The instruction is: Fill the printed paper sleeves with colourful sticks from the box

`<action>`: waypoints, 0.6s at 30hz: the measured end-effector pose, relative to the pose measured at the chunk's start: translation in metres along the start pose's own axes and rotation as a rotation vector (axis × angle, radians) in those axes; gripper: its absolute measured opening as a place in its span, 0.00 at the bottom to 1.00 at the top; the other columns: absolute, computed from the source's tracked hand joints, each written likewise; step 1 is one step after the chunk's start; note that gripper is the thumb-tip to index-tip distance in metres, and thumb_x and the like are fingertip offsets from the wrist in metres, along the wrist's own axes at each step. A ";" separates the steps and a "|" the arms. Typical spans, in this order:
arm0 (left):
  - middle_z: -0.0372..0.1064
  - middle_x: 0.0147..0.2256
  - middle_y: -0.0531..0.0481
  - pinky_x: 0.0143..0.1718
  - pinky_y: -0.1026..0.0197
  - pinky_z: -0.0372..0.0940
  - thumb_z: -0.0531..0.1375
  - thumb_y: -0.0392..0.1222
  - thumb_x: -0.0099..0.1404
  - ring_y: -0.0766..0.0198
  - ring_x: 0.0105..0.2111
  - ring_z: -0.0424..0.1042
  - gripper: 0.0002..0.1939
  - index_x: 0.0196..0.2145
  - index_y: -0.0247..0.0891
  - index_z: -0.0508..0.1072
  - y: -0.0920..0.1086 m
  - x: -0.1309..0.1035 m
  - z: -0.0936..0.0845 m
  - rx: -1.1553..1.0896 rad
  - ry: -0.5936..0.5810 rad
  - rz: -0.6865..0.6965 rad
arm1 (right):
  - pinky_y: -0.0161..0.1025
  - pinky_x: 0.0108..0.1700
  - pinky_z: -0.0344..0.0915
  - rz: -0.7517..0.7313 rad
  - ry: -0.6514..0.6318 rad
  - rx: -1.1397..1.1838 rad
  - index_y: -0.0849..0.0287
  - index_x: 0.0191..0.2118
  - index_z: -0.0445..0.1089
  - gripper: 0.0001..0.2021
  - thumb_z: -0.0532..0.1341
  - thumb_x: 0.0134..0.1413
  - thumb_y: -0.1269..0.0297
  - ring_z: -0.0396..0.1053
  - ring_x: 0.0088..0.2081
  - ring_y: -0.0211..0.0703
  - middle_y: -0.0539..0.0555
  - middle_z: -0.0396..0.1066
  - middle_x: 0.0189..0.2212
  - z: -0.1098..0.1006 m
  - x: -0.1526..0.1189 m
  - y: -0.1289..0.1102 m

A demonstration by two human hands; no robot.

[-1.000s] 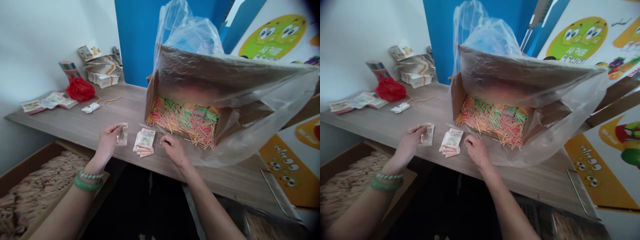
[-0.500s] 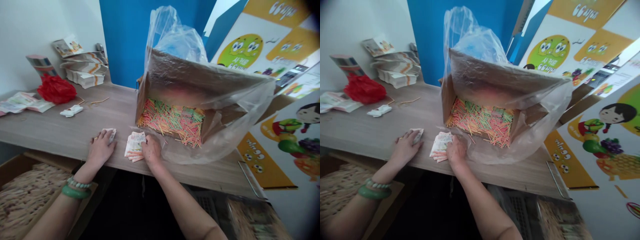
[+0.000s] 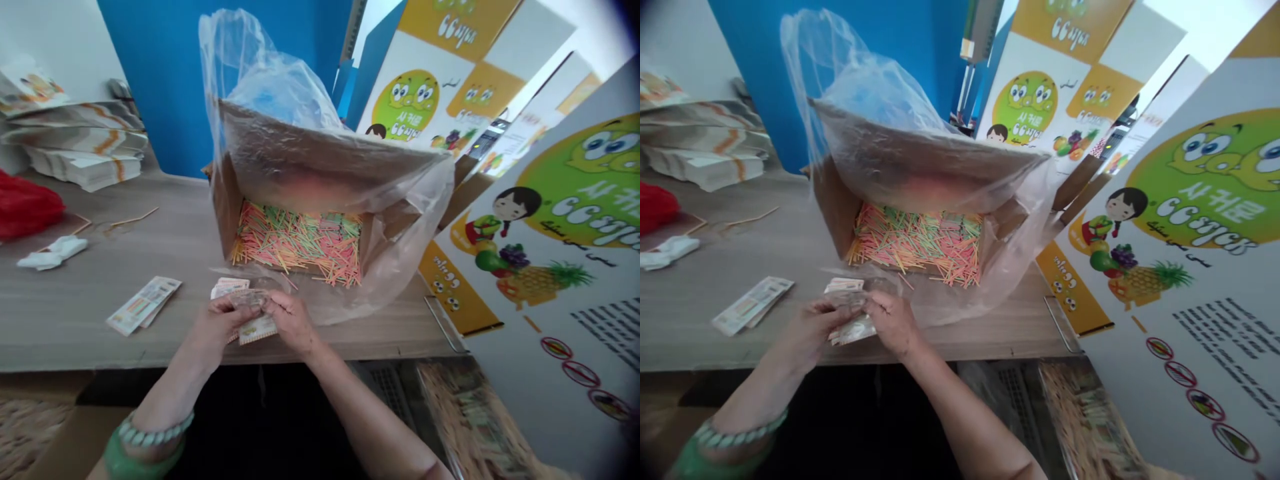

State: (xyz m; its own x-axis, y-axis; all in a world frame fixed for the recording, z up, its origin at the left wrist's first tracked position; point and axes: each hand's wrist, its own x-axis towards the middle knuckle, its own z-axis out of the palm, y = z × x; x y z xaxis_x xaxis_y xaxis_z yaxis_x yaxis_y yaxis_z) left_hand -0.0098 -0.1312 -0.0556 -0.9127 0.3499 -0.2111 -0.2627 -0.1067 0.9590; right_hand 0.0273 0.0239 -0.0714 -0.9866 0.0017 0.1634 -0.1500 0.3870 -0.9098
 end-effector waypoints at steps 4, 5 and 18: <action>0.77 0.30 0.48 0.35 0.58 0.68 0.71 0.44 0.46 0.59 0.31 0.73 0.14 0.30 0.35 0.79 -0.002 0.010 0.020 -0.014 0.025 -0.062 | 0.38 0.42 0.65 0.092 -0.045 -0.342 0.58 0.42 0.73 0.11 0.54 0.62 0.69 0.69 0.39 0.42 0.52 0.74 0.35 -0.065 0.009 0.020; 0.76 0.29 0.48 0.34 0.59 0.67 0.70 0.45 0.47 0.60 0.30 0.72 0.14 0.30 0.35 0.79 -0.004 0.011 0.023 0.050 -0.013 -0.057 | 0.41 0.47 0.64 0.091 -0.001 -0.546 0.58 0.46 0.73 0.13 0.54 0.60 0.72 0.69 0.43 0.45 0.55 0.75 0.41 -0.083 0.010 0.025; 0.56 0.22 0.55 0.30 0.62 0.52 0.59 0.47 0.54 0.65 0.26 0.58 0.13 0.19 0.38 0.64 -0.018 0.026 0.080 0.430 -0.451 -0.004 | 0.51 0.52 0.61 -0.074 -0.243 -1.413 0.66 0.50 0.71 0.14 0.50 0.66 0.73 0.66 0.49 0.55 0.65 0.72 0.45 -0.144 0.040 0.079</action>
State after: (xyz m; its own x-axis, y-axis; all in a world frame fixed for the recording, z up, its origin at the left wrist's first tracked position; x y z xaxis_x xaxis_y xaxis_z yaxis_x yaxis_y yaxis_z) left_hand -0.0038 -0.0461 -0.0636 -0.6650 0.7184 -0.2041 -0.0304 0.2471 0.9685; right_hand -0.0152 0.1874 -0.0817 -0.9875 -0.1576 -0.0063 -0.1540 0.9544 0.2556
